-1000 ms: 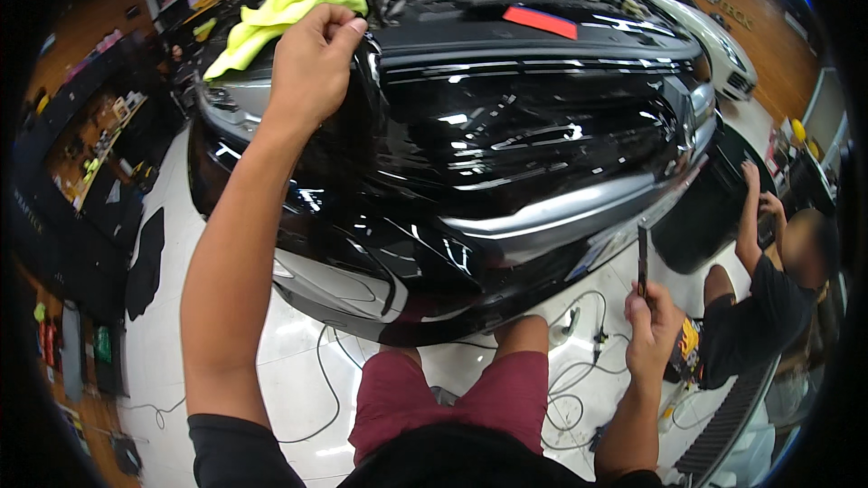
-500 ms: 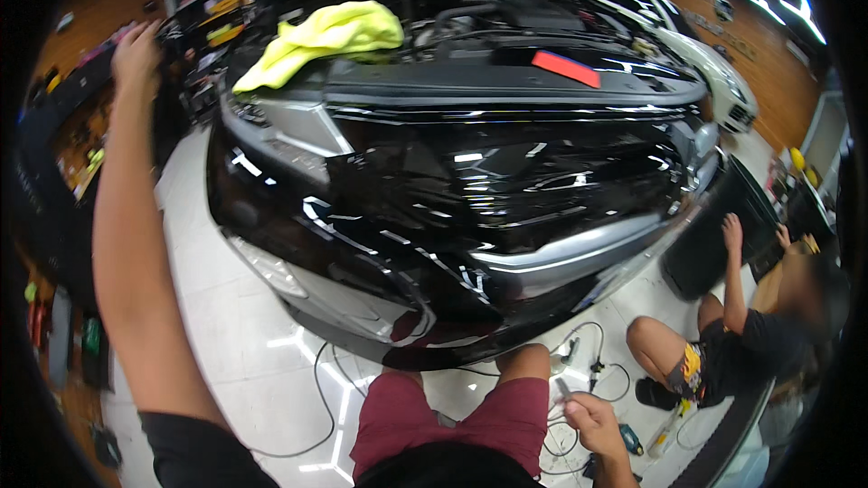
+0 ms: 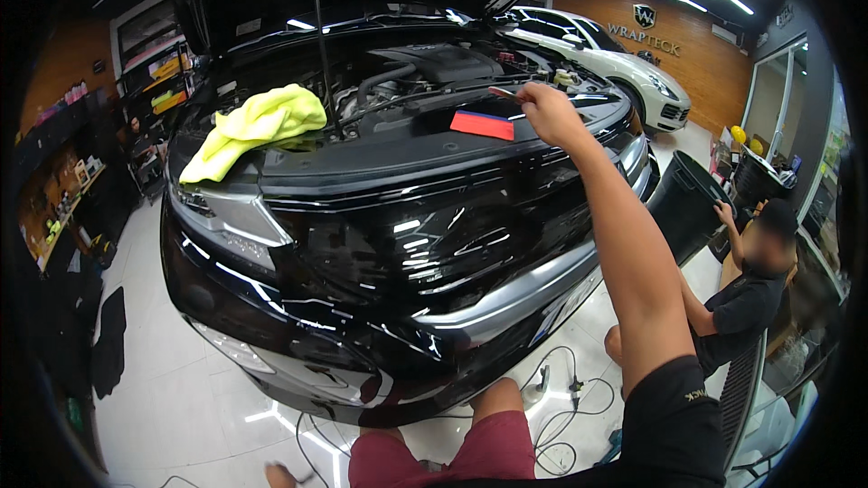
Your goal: The person applies a black vinyl wrap to the front bumper of a car using a squeegee to smooth the surface and a microfiber cloth to wipe it. They trim excess material and continue smoothing the wrap along the bumper contours.
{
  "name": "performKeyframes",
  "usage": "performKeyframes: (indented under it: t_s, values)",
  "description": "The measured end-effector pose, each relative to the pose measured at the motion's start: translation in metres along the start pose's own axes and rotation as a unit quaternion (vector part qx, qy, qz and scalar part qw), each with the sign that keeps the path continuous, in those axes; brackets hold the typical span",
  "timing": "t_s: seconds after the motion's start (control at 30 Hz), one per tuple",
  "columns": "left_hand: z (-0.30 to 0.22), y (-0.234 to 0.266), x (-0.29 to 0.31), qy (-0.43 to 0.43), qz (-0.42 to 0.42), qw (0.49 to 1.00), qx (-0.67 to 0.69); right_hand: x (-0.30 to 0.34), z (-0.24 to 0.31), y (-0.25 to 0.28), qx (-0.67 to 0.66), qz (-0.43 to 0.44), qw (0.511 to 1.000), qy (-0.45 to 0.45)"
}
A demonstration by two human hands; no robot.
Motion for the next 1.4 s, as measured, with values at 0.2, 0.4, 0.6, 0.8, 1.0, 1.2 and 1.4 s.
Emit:
performKeyframes:
  t_s: [0.2,0.4,0.6,0.8,1.0,1.2,1.4]
  values:
    - [0.031,-0.059,0.115,-0.078,0.173,0.966,-0.174,-0.072,0.020,-0.081,-0.025,0.106,0.992,0.057]
    - [0.050,-0.064,0.133,0.036,0.278,0.944,-0.172,-0.098,0.067,-0.114,-0.001,0.246,0.966,0.084]
    - [0.078,-0.043,0.133,0.167,0.255,0.941,-0.144,-0.083,0.063,-0.078,0.013,0.201,0.978,0.063]
    - [-0.003,0.098,0.093,0.063,-0.062,0.969,0.230,0.003,0.046,-0.021,-0.092,0.183,0.979,-0.006]
    - [-0.308,0.421,0.120,-0.333,-0.344,0.836,0.267,0.002,0.063,-0.030,-0.021,0.124,0.989,0.081]
    - [-0.420,0.488,0.067,-0.413,-0.483,0.767,0.086,0.036,0.053,0.011,-0.093,-0.223,0.970,-0.021]
    - [-0.407,0.491,0.059,-0.436,-0.504,0.744,0.046,0.166,0.070,0.012,-0.540,-0.236,0.756,-0.286]
Point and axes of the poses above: each hand's wrist, its own x-axis away from the middle knuckle, its own y-axis out of the back of the hand, z = x × y, the point moved 2 cm from there along -x, towards the middle knuckle, and after that the axes turned 8 degrees about y, right-handed, at the moved point
